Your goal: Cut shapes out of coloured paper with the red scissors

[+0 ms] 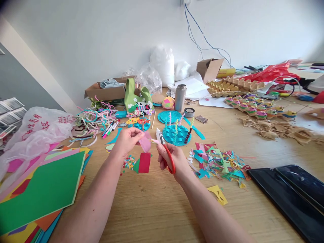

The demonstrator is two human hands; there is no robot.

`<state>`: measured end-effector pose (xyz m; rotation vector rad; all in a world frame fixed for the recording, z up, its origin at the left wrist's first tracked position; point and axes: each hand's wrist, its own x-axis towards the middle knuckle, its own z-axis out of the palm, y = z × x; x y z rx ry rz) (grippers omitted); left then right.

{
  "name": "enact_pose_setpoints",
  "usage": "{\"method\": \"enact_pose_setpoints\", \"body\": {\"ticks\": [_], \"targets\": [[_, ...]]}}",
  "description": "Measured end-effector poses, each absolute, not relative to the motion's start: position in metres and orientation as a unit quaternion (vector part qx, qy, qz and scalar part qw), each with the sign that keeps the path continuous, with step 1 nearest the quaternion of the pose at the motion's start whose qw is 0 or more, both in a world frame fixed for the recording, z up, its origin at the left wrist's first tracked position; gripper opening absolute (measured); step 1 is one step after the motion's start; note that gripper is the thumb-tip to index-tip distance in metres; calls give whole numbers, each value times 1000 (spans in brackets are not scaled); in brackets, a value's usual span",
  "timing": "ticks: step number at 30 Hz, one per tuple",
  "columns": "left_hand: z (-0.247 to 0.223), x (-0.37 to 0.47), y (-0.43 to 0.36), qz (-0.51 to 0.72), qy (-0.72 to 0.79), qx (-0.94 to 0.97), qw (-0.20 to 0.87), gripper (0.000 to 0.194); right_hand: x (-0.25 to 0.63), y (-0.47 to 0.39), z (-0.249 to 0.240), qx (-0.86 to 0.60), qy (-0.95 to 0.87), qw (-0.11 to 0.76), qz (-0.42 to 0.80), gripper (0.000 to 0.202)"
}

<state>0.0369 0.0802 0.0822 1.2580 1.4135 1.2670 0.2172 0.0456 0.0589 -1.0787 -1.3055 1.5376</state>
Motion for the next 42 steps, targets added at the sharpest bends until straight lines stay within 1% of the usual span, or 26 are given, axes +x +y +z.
{"method": "enact_pose_setpoints", "body": {"ticks": [5,8,11,15,29,42], "targets": [[81,40,78,465,568,530,424,10,218,42,62,-413,-546,369,628,47],[85,44,74,444,563,536,446,9,217,40,66,-421,-545,319,652,45],[90,47,71,435,562,516,478,9,217,40,67,-439,-532,302,658,46],[93,51,69,441,552,496,505,10,217,42,64,-443,-525,299,662,46],[95,56,66,439,559,461,531,9,216,43,61,-430,-515,314,671,46],[92,55,67,402,554,475,553,10,217,44,55,-397,-506,330,691,47]]}}
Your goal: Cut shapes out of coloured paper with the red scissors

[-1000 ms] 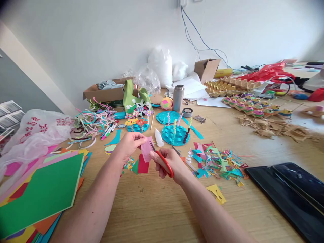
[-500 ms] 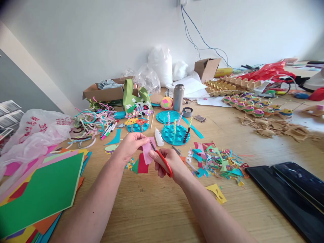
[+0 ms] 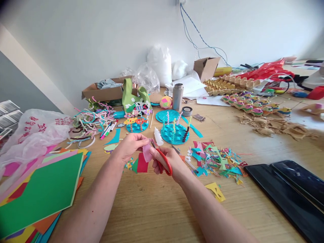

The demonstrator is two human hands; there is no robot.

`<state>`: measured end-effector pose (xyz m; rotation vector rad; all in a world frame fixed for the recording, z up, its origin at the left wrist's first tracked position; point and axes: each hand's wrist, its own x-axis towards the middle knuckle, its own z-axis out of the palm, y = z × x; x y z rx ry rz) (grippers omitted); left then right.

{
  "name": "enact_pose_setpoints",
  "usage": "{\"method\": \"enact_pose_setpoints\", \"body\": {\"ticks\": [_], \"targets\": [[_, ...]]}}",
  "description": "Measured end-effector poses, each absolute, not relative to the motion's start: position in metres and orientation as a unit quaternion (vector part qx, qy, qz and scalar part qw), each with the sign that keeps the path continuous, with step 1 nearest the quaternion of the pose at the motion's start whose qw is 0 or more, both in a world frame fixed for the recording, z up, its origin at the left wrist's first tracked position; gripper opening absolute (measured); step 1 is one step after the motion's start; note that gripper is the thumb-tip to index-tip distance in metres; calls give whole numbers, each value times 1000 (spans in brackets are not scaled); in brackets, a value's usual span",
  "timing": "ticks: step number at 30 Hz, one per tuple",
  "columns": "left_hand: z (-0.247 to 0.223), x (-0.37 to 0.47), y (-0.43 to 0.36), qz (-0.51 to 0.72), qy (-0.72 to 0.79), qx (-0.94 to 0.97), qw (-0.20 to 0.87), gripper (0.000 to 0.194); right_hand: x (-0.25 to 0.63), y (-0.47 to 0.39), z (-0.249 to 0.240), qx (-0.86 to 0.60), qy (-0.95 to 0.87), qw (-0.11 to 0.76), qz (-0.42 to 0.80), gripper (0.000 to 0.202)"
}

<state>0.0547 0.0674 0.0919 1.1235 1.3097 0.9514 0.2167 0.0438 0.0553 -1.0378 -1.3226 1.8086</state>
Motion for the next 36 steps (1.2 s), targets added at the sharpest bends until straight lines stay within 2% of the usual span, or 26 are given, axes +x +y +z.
{"method": "enact_pose_setpoints", "body": {"ticks": [12,26,36], "targets": [[92,54,67,393,567,514,509,10,219,47,53,-407,-537,312,670,46],[88,63,65,403,521,471,587,9,215,44,59,-425,-552,330,637,50],[90,62,63,403,513,477,589,13,216,44,57,-432,-549,335,632,50]]}}
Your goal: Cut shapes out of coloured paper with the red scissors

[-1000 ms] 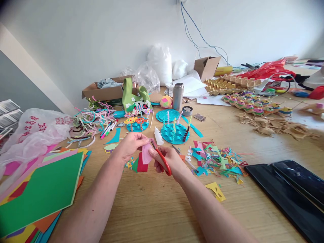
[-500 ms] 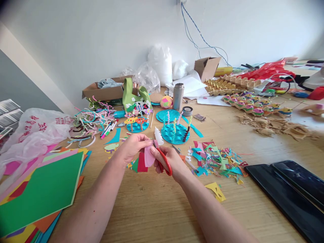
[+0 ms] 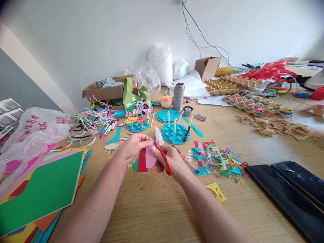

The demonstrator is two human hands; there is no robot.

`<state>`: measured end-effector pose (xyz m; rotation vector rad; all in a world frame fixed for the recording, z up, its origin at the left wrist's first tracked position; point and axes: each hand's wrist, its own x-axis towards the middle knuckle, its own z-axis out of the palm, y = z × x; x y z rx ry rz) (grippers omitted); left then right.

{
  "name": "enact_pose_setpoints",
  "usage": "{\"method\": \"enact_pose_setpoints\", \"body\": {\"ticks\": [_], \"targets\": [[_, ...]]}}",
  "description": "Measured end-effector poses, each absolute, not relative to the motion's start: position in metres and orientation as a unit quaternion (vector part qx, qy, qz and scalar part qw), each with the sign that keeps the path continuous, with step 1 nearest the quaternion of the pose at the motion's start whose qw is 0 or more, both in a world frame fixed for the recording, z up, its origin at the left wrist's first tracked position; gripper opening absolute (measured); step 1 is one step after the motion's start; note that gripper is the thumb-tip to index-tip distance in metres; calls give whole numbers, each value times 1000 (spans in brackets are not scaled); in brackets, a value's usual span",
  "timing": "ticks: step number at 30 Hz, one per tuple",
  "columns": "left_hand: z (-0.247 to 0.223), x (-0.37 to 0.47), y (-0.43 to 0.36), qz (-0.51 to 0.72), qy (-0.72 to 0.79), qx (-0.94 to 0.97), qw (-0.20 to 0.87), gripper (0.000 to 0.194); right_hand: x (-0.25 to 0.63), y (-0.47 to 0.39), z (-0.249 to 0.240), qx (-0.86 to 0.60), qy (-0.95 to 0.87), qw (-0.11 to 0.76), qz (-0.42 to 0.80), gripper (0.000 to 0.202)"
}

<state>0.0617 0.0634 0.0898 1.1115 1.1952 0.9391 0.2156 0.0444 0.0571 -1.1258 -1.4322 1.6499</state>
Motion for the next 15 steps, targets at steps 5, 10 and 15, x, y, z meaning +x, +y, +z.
{"method": "enact_pose_setpoints", "body": {"ticks": [5,10,15], "targets": [[90,61,63,406,517,472,588,16,215,45,57,-433,-555,340,624,49],[90,62,63,406,517,471,588,17,216,45,57,-440,-558,336,618,50],[91,62,63,405,516,476,585,15,216,45,57,-440,-559,336,617,49]]}}
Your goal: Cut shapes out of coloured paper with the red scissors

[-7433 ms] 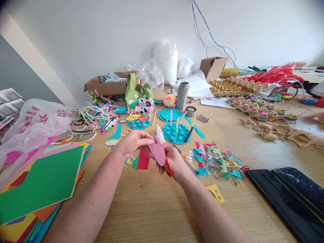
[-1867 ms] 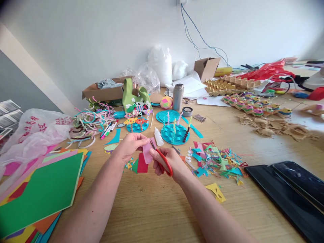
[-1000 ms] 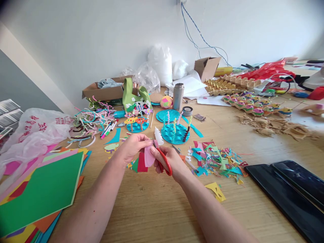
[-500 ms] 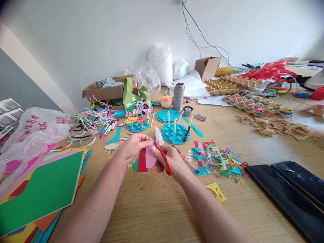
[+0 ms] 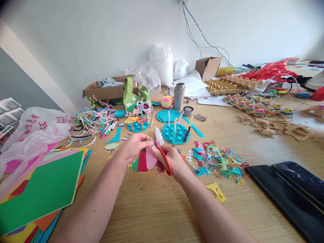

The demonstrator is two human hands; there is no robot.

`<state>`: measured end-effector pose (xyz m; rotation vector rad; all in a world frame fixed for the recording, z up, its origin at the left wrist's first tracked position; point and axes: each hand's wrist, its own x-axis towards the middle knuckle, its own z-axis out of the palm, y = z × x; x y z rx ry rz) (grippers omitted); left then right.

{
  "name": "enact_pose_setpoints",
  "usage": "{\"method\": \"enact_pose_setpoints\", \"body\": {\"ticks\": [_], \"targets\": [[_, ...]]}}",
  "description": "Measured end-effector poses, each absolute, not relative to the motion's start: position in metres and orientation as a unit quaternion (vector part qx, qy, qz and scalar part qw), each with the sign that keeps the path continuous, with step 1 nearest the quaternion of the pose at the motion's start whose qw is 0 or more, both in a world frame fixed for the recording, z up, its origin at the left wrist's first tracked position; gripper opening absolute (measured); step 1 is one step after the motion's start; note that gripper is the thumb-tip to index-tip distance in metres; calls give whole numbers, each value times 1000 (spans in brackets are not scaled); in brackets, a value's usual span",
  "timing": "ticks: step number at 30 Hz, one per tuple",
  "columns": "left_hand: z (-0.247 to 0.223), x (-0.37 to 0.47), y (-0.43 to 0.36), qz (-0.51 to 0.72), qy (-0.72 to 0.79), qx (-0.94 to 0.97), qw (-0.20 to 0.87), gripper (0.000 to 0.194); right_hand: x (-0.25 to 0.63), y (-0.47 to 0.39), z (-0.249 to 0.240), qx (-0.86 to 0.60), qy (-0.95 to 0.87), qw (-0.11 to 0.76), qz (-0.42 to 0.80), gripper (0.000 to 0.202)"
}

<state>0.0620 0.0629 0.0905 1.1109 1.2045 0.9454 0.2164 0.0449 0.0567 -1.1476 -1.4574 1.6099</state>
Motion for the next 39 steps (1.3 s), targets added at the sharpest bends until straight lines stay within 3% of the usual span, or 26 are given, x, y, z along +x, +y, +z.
{"method": "enact_pose_setpoints", "body": {"ticks": [28,39], "targets": [[92,62,63,402,513,479,588,17,216,45,55,-444,-556,343,614,48],[87,60,64,401,482,456,631,31,218,45,55,-447,-573,337,599,48]]}}
